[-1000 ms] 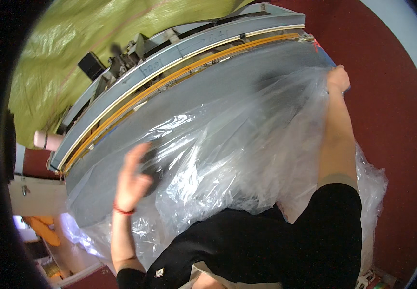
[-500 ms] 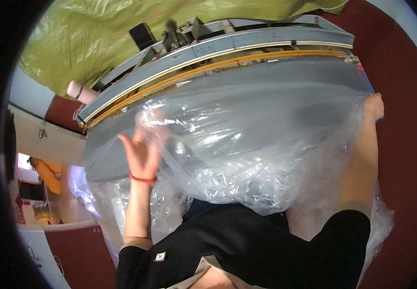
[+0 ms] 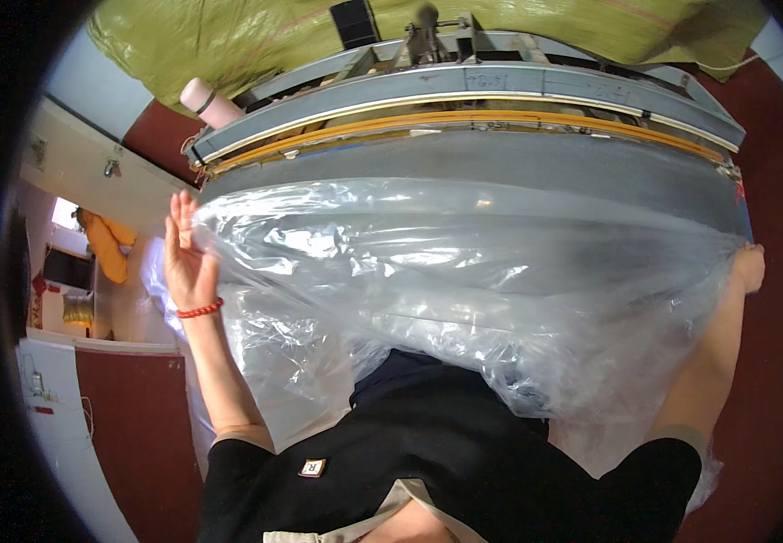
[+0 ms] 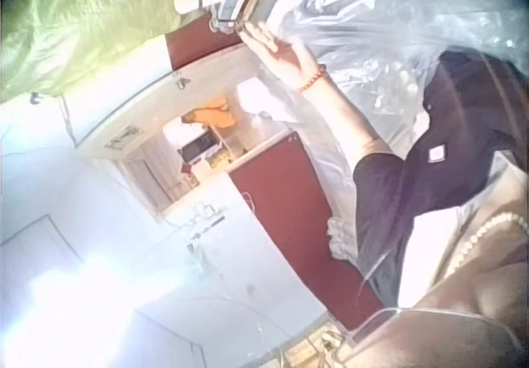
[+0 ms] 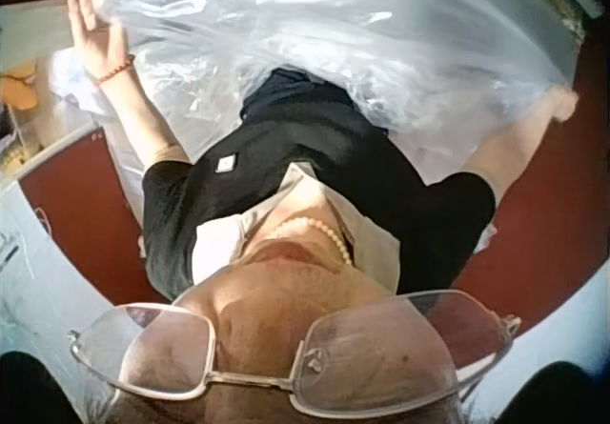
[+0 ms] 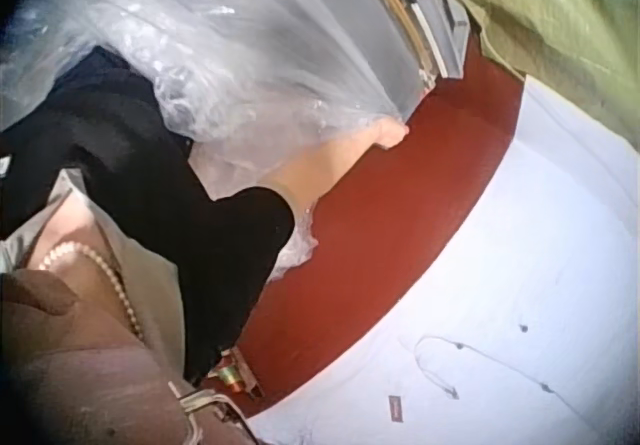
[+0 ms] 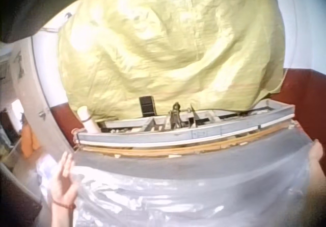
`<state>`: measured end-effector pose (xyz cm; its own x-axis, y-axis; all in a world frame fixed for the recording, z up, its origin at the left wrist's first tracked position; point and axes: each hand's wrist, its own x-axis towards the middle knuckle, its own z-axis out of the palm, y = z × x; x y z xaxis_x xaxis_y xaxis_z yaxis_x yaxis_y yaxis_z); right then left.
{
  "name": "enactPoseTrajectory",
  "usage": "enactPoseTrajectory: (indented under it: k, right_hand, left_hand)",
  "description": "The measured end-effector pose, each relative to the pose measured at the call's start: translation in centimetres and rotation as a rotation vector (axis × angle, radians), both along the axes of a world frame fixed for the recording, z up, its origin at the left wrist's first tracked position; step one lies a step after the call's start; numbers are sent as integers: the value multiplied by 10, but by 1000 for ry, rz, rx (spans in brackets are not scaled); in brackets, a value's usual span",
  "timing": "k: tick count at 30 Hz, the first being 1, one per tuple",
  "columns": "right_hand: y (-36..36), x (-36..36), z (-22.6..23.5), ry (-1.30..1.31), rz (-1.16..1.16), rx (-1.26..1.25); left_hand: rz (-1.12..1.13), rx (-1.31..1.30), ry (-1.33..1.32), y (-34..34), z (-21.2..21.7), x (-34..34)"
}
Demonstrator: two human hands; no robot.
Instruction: The user is using a heat sealer to seal large plastic bags.
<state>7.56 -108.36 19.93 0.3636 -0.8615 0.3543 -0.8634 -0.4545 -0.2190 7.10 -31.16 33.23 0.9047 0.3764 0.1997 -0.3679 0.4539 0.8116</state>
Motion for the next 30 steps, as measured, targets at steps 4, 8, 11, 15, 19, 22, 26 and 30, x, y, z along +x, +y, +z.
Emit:
enactPoseTrajectory:
  k: [4,8,11,15,19,22,26,30]
  right_hand:
    - [-17,-8,-3,31,-22,-16]
    - [-11,2,-6,35,-14,-6]
    - [-16,-9,-6,45,-44,-21]
    - [-16,-6,-4,85,-34,33]
    - [-18,-2,-5,75,-14,36]
    - [-6,1,1,96,-21,15]
    - [-10,-1,-3,92,-42,15]
    - [-13,-3,-1,125,-58,-1]
  left_hand:
    - [-442,-367,163,-41,-75,-44]
    - [-691,198,646,-62,-97,-99]
    - [-260,-35,315,-12,-44,-58]
    - [-165,-83,-224,39,16,-40]
    - [163,474,64,70,13,-4]
    - [402,1254,40,74,9,38]
    - [391,491,-156,81,28,60]
    - [-26,70,220,71,-76,4]
